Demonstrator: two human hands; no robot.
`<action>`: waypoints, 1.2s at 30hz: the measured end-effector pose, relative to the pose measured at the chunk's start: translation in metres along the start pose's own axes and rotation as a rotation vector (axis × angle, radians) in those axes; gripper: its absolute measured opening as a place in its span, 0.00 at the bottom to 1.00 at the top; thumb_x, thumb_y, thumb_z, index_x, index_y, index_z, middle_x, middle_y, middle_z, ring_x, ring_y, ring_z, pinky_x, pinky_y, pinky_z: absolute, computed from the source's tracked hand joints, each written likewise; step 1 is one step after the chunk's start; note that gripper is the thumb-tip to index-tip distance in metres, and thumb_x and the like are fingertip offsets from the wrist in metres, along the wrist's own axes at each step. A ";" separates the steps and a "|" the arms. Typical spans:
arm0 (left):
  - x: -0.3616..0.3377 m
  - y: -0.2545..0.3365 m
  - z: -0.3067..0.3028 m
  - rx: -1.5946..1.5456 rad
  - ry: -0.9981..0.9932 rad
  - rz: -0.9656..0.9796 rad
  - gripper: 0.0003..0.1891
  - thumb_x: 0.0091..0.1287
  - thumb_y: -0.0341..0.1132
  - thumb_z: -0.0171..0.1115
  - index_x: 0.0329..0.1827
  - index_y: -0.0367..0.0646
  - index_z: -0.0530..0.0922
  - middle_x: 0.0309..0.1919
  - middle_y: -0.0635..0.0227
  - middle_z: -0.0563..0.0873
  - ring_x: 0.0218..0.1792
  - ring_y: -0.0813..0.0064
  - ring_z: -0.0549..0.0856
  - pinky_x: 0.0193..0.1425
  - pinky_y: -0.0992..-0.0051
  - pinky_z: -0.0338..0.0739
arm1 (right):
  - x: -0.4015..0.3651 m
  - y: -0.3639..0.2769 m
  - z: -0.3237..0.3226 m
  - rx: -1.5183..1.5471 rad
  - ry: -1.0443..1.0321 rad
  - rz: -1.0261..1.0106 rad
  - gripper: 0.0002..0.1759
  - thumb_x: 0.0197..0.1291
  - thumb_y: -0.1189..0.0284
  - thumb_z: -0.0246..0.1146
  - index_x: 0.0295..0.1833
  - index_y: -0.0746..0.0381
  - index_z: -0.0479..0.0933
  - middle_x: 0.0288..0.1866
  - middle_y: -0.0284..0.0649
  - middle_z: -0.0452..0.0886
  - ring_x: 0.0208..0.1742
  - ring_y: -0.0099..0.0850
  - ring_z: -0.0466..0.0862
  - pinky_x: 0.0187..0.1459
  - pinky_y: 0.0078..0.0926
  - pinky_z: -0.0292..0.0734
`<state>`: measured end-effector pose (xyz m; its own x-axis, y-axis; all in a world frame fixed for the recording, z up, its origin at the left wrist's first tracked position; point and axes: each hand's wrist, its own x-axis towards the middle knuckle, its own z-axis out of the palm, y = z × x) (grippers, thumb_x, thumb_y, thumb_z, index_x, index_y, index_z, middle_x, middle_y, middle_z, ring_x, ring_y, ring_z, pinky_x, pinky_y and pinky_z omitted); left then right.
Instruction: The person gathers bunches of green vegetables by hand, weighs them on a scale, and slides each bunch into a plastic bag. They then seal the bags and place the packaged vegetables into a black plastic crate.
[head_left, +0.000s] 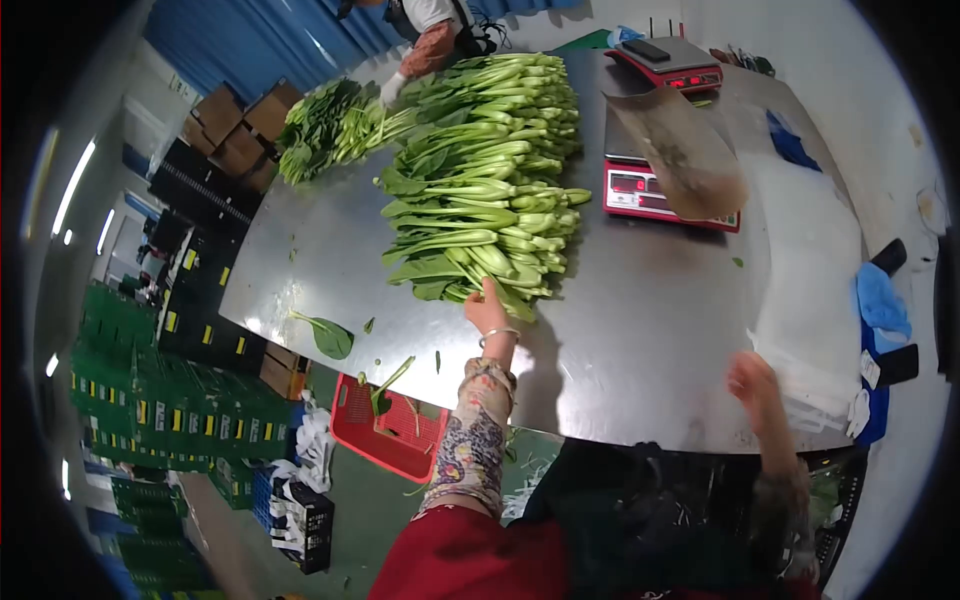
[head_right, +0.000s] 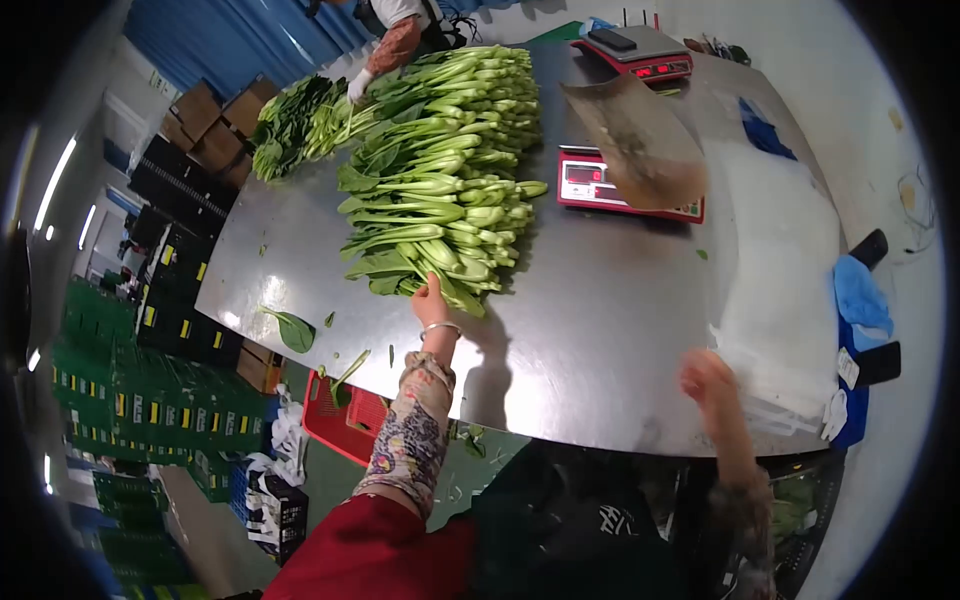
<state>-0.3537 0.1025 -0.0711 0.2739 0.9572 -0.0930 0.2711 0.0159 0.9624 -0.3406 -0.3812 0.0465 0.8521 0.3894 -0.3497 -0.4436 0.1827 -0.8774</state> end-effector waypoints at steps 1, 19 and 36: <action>0.005 0.005 -0.003 -0.119 -0.093 -0.110 0.28 0.62 0.49 0.65 0.48 0.28 0.71 0.35 0.56 0.78 0.34 0.66 0.77 0.38 0.66 0.74 | 0.020 -0.013 0.051 -0.068 0.006 0.029 0.10 0.65 0.69 0.54 0.47 0.62 0.74 0.38 0.32 0.76 0.39 0.22 0.75 0.41 0.22 0.70; -0.006 0.086 -0.034 -0.861 -0.695 -0.485 0.26 0.67 0.55 0.56 0.54 0.41 0.72 0.45 0.67 0.81 0.40 0.73 0.81 0.37 0.73 0.76 | 0.220 0.003 0.335 -1.419 -0.277 -0.444 0.19 0.61 0.60 0.59 0.48 0.65 0.75 0.45 0.51 0.75 0.44 0.53 0.79 0.47 0.45 0.75; 0.055 0.107 -0.053 -0.807 -0.942 -0.755 0.39 0.64 0.67 0.47 0.67 0.45 0.63 0.62 0.60 0.73 0.61 0.61 0.75 0.58 0.55 0.75 | 0.227 -0.007 0.408 -1.573 -0.321 -0.366 0.39 0.58 0.47 0.59 0.55 0.75 0.65 0.45 0.61 0.74 0.45 0.55 0.79 0.46 0.46 0.75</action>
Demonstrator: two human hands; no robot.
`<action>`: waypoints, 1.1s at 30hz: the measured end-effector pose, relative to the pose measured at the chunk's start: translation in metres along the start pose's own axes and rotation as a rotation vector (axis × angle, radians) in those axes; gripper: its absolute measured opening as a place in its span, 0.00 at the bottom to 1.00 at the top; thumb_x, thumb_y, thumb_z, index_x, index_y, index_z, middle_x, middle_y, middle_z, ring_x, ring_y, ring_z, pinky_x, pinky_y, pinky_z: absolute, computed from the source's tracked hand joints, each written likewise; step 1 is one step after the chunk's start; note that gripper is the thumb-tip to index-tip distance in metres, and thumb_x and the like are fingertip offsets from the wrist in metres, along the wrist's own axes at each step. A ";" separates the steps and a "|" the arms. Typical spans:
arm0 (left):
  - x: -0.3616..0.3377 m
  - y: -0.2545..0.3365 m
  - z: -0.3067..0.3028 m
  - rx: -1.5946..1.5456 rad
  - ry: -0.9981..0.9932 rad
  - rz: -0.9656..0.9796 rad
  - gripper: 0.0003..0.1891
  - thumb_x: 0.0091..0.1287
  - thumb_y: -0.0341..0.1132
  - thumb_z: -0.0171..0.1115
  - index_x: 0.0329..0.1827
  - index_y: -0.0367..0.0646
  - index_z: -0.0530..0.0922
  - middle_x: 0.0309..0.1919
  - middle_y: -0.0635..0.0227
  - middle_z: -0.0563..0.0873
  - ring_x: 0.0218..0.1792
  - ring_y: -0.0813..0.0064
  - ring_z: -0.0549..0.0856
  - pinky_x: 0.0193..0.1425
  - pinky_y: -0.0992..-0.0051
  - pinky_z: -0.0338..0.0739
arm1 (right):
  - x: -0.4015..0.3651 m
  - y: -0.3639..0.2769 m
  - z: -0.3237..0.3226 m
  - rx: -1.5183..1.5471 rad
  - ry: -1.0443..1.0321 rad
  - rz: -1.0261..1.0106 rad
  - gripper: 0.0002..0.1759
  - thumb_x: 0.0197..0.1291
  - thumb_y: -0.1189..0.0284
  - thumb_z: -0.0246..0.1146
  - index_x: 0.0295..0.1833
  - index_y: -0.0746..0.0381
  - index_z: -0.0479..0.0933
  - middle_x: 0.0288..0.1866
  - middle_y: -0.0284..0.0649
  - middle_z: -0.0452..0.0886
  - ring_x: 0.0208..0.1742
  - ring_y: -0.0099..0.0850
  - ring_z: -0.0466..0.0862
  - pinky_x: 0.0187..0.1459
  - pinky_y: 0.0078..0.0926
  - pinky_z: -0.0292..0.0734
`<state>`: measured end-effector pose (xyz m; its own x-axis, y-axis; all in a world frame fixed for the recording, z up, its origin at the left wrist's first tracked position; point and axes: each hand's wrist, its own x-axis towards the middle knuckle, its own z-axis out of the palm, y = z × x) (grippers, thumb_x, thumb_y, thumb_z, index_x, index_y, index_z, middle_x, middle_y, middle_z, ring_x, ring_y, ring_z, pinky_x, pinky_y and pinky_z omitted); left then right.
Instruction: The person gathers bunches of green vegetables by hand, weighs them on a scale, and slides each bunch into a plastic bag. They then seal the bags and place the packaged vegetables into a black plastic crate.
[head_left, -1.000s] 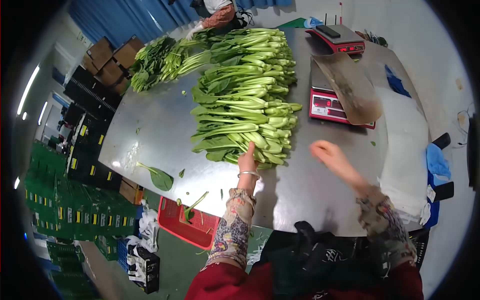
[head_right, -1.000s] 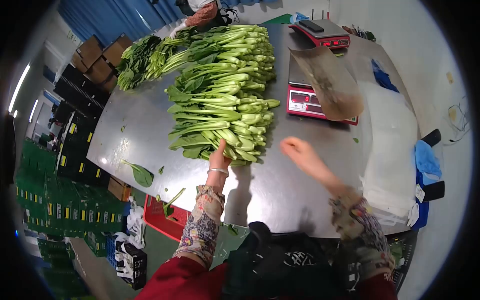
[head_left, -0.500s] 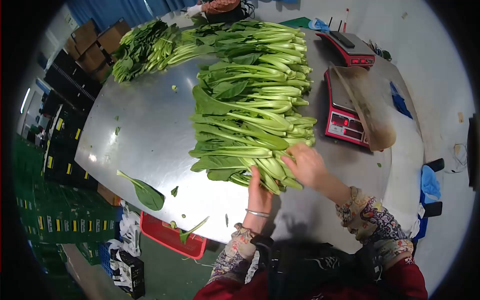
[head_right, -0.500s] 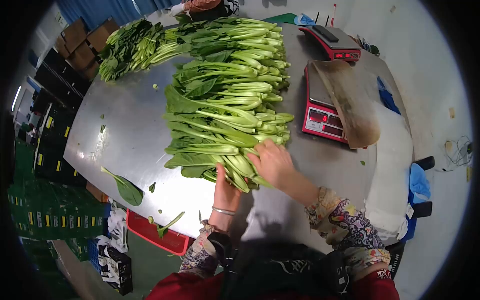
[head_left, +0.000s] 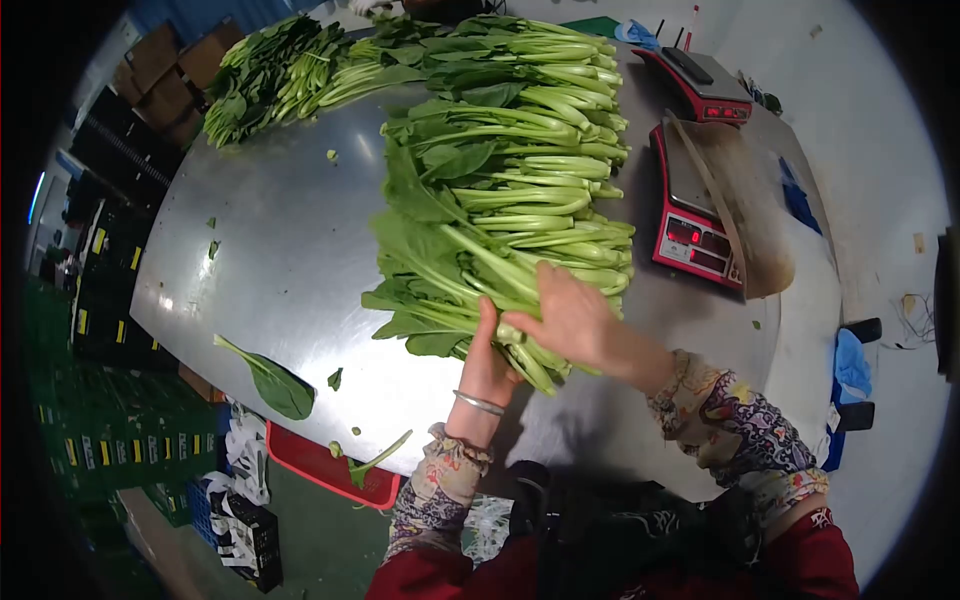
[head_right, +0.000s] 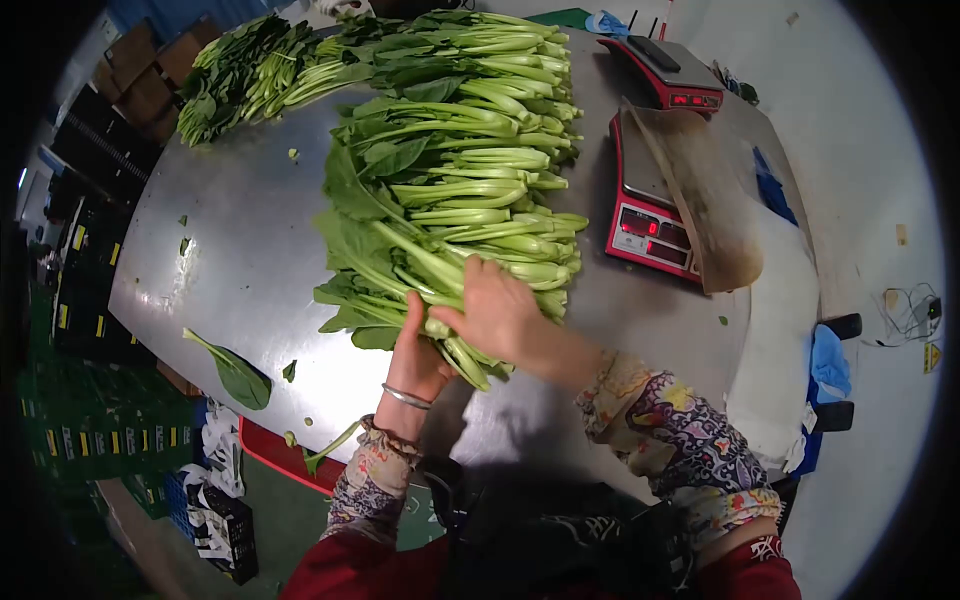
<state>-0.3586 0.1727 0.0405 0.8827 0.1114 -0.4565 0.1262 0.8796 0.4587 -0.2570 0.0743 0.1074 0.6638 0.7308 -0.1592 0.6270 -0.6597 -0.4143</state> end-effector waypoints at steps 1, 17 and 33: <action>0.003 -0.005 -0.004 0.006 0.018 0.042 0.39 0.64 0.67 0.47 0.67 0.45 0.63 0.62 0.61 0.73 0.61 0.62 0.75 0.59 0.57 0.75 | 0.000 -0.001 0.009 0.041 0.034 -0.022 0.36 0.56 0.49 0.62 0.51 0.74 0.66 0.39 0.58 0.77 0.43 0.54 0.79 0.45 0.46 0.75; -0.011 0.005 0.013 0.143 0.100 0.032 0.29 0.73 0.55 0.39 0.66 0.42 0.60 0.59 0.58 0.74 0.57 0.59 0.77 0.52 0.56 0.80 | -0.022 -0.003 0.021 0.195 0.192 -0.037 0.32 0.56 0.55 0.64 0.53 0.72 0.66 0.51 0.57 0.71 0.48 0.55 0.78 0.49 0.48 0.74; -0.103 0.000 0.133 0.666 0.209 0.642 0.20 0.75 0.45 0.45 0.57 0.37 0.70 0.46 0.66 0.79 0.44 0.78 0.77 0.49 0.76 0.72 | -0.071 -0.001 -0.083 0.811 0.419 -0.497 0.30 0.56 0.57 0.64 0.54 0.71 0.69 0.47 0.55 0.78 0.48 0.45 0.79 0.50 0.36 0.73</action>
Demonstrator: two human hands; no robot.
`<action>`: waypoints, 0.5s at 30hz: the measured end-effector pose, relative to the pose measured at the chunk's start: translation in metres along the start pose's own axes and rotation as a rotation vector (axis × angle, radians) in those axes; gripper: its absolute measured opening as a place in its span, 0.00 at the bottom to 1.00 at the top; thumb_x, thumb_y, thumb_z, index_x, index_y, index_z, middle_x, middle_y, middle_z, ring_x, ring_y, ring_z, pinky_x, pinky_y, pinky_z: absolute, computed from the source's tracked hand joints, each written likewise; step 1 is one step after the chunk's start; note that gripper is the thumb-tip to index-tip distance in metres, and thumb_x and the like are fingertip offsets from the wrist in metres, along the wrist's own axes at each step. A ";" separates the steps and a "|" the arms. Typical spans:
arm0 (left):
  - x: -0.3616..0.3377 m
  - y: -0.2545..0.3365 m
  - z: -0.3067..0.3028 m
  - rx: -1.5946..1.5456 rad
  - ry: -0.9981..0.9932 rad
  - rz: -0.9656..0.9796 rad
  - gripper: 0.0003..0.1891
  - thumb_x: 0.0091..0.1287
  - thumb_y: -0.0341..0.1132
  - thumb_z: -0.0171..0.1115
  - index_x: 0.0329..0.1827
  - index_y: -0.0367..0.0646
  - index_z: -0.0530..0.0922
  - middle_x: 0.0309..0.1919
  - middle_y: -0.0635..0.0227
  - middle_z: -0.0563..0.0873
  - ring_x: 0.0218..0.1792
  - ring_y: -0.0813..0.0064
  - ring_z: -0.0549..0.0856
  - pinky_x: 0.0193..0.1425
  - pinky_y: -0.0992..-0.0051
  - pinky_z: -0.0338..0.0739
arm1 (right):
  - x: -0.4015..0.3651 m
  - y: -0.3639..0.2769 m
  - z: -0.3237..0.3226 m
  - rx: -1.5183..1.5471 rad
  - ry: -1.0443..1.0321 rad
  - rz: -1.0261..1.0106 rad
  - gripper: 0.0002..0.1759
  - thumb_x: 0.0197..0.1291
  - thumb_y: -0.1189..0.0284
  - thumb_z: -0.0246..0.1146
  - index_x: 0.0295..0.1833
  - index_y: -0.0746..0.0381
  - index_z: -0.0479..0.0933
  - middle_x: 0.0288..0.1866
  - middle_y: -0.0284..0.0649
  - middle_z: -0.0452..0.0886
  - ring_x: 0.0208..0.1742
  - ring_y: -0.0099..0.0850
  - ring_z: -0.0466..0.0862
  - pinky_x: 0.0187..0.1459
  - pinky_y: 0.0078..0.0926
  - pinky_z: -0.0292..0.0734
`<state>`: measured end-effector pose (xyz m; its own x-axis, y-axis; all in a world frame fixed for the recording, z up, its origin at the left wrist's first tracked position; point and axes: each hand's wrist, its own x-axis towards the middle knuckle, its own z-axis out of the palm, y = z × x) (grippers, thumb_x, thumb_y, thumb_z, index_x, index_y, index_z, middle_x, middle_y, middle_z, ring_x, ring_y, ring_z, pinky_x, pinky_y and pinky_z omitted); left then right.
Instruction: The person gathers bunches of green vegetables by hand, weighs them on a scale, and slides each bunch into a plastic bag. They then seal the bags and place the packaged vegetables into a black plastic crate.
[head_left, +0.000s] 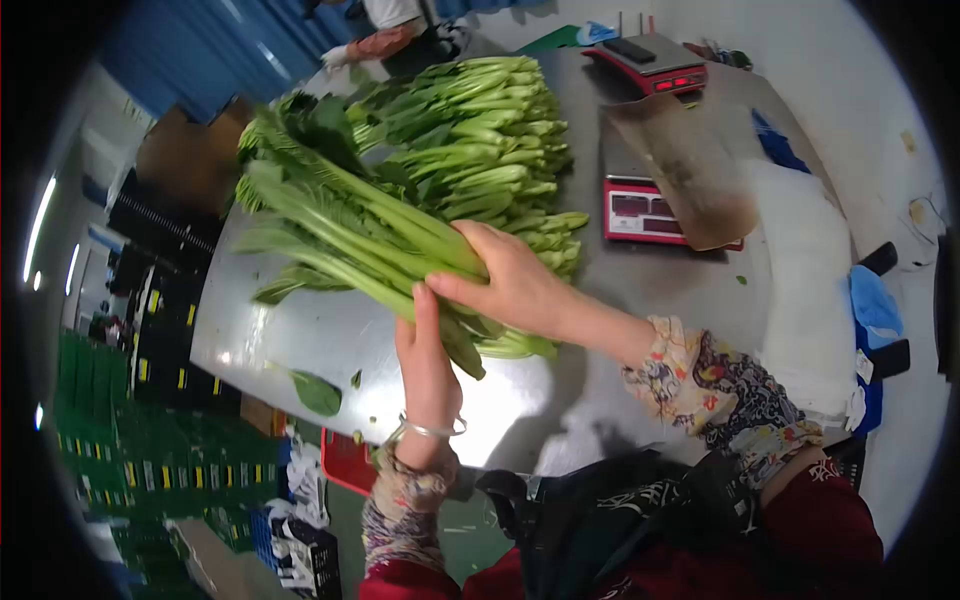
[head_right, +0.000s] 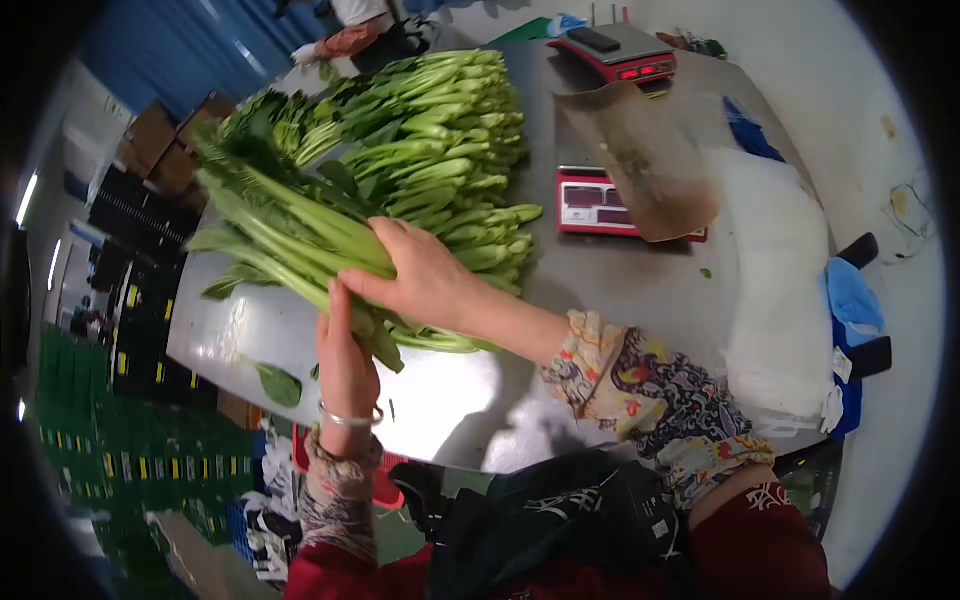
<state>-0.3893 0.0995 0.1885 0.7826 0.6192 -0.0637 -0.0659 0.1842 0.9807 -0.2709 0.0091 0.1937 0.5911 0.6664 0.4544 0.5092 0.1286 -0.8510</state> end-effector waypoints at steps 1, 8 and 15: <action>-0.007 0.002 0.022 0.024 0.028 0.075 0.20 0.75 0.44 0.45 0.57 0.36 0.70 0.47 0.67 0.78 0.44 0.80 0.75 0.48 0.78 0.70 | -0.005 -0.005 -0.014 -0.017 0.051 -0.030 0.31 0.56 0.58 0.65 0.55 0.71 0.68 0.48 0.54 0.77 0.49 0.44 0.79 0.51 0.35 0.73; 0.051 -0.041 0.192 -0.089 -0.330 0.129 0.20 0.75 0.42 0.45 0.58 0.33 0.70 0.51 0.60 0.78 0.51 0.73 0.76 0.55 0.73 0.70 | -0.025 0.024 -0.168 -0.124 0.359 0.076 0.24 0.58 0.65 0.64 0.54 0.69 0.70 0.47 0.48 0.79 0.48 0.32 0.79 0.51 0.29 0.72; 0.146 -0.156 0.345 0.147 -0.439 0.055 0.27 0.71 0.46 0.48 0.59 0.26 0.66 0.58 0.41 0.71 0.59 0.49 0.72 0.62 0.60 0.65 | -0.035 0.147 -0.311 -0.366 0.397 0.528 0.29 0.58 0.56 0.62 0.54 0.70 0.71 0.47 0.53 0.79 0.49 0.42 0.80 0.51 0.33 0.73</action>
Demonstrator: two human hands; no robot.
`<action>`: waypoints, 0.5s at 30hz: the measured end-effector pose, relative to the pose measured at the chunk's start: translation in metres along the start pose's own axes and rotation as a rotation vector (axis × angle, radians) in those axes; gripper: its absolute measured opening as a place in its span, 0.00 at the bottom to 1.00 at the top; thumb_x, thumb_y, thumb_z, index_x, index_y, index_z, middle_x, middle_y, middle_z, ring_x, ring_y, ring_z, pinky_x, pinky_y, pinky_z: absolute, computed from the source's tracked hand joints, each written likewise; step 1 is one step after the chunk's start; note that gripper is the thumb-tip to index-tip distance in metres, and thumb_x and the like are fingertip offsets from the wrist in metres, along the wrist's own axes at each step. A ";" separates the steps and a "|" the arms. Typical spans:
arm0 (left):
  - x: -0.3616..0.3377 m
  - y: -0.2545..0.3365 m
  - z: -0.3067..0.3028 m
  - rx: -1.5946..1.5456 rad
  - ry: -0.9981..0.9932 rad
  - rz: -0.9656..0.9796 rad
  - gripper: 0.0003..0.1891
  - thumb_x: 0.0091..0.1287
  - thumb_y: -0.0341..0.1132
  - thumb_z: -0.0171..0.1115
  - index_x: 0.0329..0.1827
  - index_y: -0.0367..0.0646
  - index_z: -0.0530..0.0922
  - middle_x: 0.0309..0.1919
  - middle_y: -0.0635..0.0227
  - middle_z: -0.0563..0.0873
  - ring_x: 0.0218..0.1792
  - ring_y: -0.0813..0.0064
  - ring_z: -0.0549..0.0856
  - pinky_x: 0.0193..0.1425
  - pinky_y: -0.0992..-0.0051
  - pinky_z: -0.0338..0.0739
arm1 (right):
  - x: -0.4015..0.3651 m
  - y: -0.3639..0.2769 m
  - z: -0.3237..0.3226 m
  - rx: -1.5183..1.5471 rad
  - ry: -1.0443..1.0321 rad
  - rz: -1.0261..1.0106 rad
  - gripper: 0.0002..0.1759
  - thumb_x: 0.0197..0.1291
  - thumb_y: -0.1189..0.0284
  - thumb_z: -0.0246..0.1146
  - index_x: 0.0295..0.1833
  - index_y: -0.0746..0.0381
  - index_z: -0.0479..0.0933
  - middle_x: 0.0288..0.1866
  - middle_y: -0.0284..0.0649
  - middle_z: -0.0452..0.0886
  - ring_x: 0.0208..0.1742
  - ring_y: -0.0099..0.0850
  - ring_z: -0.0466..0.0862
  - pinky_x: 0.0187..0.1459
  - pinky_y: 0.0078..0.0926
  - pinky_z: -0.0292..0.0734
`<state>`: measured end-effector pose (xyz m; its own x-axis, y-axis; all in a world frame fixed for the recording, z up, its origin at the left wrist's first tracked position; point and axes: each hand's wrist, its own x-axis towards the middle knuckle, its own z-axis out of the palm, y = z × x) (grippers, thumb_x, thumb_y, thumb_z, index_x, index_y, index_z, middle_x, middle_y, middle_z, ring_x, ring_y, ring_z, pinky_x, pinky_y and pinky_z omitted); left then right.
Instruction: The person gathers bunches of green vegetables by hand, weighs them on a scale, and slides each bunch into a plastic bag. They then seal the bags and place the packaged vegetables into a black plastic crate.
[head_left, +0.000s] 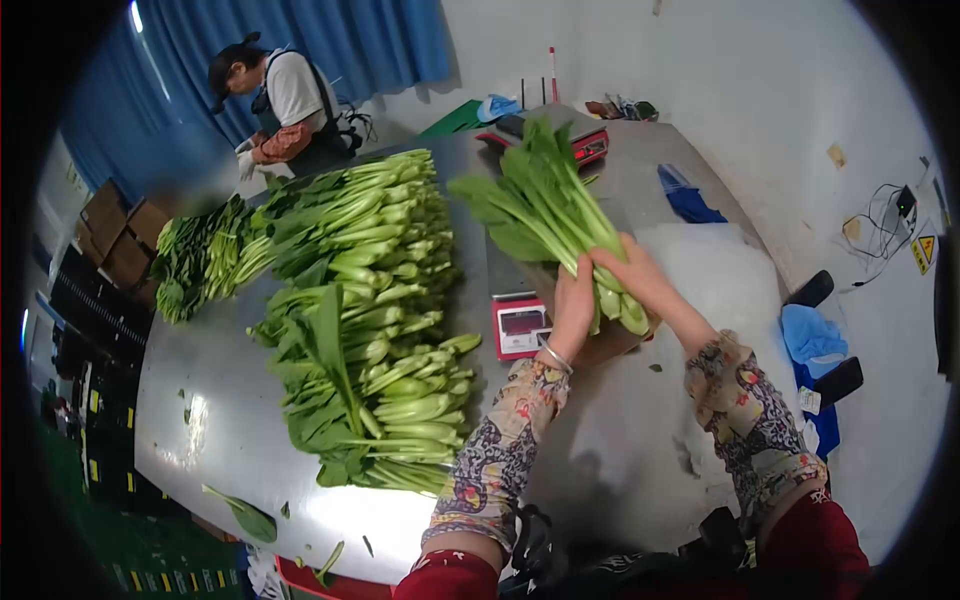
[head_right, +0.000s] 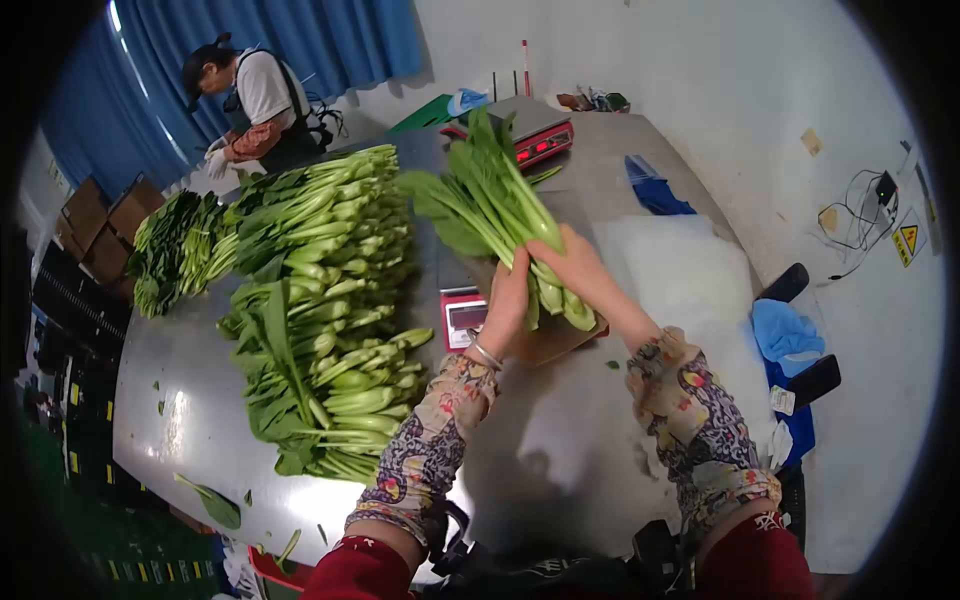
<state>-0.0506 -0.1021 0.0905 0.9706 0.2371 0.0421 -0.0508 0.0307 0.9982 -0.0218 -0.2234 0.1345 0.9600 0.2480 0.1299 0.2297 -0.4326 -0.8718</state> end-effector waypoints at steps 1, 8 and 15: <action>0.014 -0.017 0.009 0.207 0.077 -0.072 0.29 0.70 0.47 0.50 0.59 0.24 0.65 0.60 0.38 0.67 0.61 0.47 0.69 0.64 0.59 0.63 | 0.014 0.021 -0.001 -0.108 -0.028 0.059 0.31 0.57 0.54 0.63 0.54 0.70 0.71 0.48 0.55 0.78 0.51 0.46 0.79 0.52 0.35 0.72; -0.010 -0.024 0.012 0.577 0.283 0.127 0.40 0.66 0.46 0.55 0.65 0.16 0.51 0.67 0.29 0.52 0.69 0.40 0.55 0.73 0.58 0.49 | 0.033 0.053 0.010 -0.267 0.213 -0.234 0.27 0.59 0.60 0.61 0.55 0.71 0.68 0.54 0.56 0.71 0.55 0.51 0.72 0.59 0.39 0.65; -0.134 -0.034 -0.026 0.155 0.128 0.203 0.25 0.70 0.34 0.53 0.66 0.30 0.60 0.65 0.45 0.65 0.67 0.51 0.65 0.69 0.62 0.59 | -0.012 -0.025 0.002 -0.021 0.160 -0.176 0.24 0.63 0.63 0.60 0.59 0.67 0.68 0.51 0.46 0.78 0.52 0.30 0.78 0.53 0.26 0.71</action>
<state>-0.1850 -0.1097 0.0496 0.9059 0.3443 0.2465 -0.1953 -0.1768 0.9647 -0.0395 -0.2136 0.1542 0.9174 0.1816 0.3540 0.3979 -0.4134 -0.8190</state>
